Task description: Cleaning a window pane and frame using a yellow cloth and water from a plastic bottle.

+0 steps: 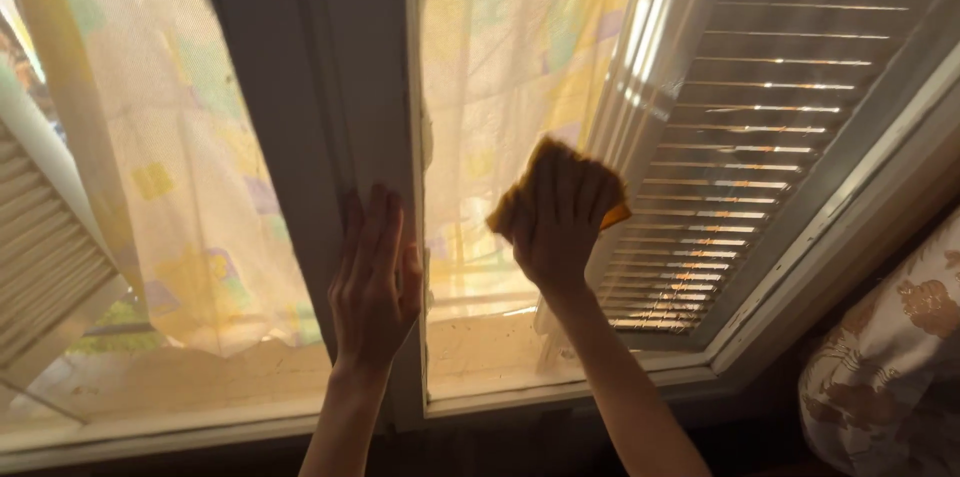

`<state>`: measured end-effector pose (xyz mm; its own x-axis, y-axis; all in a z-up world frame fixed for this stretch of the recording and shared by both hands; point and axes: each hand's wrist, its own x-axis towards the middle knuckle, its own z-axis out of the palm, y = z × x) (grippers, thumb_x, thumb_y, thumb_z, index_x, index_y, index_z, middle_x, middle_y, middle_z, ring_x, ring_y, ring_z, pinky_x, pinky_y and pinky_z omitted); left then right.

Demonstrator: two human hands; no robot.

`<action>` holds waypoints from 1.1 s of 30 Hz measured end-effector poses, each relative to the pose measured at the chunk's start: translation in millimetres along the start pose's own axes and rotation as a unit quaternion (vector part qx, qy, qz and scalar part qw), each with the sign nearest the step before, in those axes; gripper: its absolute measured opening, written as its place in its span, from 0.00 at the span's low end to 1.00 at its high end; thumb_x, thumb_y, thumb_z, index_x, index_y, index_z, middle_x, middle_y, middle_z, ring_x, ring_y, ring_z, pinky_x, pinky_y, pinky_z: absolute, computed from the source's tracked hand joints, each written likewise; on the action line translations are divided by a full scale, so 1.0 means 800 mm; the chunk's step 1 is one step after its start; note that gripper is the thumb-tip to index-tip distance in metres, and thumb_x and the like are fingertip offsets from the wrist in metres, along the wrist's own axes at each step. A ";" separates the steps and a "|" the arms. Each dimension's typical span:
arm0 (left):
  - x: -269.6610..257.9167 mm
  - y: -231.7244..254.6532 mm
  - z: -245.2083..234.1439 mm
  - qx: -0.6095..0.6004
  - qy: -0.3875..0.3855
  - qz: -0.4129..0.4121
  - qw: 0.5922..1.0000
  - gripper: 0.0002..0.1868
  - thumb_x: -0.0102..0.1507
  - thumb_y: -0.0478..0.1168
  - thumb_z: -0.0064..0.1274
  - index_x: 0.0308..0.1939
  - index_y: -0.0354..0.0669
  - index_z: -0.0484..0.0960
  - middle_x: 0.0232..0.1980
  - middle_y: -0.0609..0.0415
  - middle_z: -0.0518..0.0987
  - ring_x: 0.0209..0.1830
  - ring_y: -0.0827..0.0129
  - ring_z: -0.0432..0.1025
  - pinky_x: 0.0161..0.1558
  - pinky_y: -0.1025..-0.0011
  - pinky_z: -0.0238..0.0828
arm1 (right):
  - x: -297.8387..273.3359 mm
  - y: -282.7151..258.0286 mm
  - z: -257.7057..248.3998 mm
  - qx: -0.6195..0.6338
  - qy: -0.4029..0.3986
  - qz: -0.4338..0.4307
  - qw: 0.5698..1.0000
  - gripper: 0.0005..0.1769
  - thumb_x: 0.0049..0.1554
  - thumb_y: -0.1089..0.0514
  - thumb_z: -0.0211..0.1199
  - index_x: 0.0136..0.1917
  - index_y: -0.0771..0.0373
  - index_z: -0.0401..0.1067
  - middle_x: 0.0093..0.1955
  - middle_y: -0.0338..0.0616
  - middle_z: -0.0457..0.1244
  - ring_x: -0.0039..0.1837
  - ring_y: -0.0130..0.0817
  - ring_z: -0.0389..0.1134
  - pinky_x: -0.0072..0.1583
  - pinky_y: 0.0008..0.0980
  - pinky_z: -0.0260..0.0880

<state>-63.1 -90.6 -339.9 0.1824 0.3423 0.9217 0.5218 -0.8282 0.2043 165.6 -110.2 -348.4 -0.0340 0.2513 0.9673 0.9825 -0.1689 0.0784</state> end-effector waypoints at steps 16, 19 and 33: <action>-0.032 -0.011 0.008 -0.075 0.025 -0.014 0.997 0.31 0.67 0.32 0.49 0.75 0.37 0.65 0.78 0.42 0.67 0.78 0.45 0.64 0.73 0.53 0.70 | -0.160 -0.034 0.034 0.114 -0.115 -0.151 0.975 0.25 0.67 0.46 0.53 0.74 0.54 0.66 0.71 0.41 0.61 0.71 0.47 0.62 0.73 0.59 0.52; -0.066 -0.021 0.018 -0.122 0.017 -0.045 0.991 0.33 0.66 0.35 0.55 0.75 0.36 0.63 0.77 0.35 0.65 0.75 0.44 0.65 0.68 0.56 0.74 | -0.128 -0.009 0.028 0.138 -0.233 -0.045 0.962 0.22 0.72 0.47 0.50 0.73 0.57 0.66 0.65 0.46 0.62 0.69 0.48 0.63 0.76 0.58 0.53; -0.163 -0.067 0.130 -0.110 0.102 -0.169 0.974 0.38 0.60 0.47 0.67 0.66 0.26 0.69 0.72 0.31 0.69 0.70 0.43 0.70 0.69 0.55 0.70 | -0.102 -0.099 0.036 0.116 -0.028 -0.072 0.990 0.24 0.65 0.48 0.54 0.67 0.64 0.70 0.68 0.49 0.61 0.64 0.57 0.61 0.66 0.62 0.57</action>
<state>-28.5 -45.1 -505.5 -0.1501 0.5360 0.8308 0.3284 -0.7655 0.5533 96.1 -90.2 -440.8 -0.1724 0.3101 0.9349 0.9841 0.0946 0.1501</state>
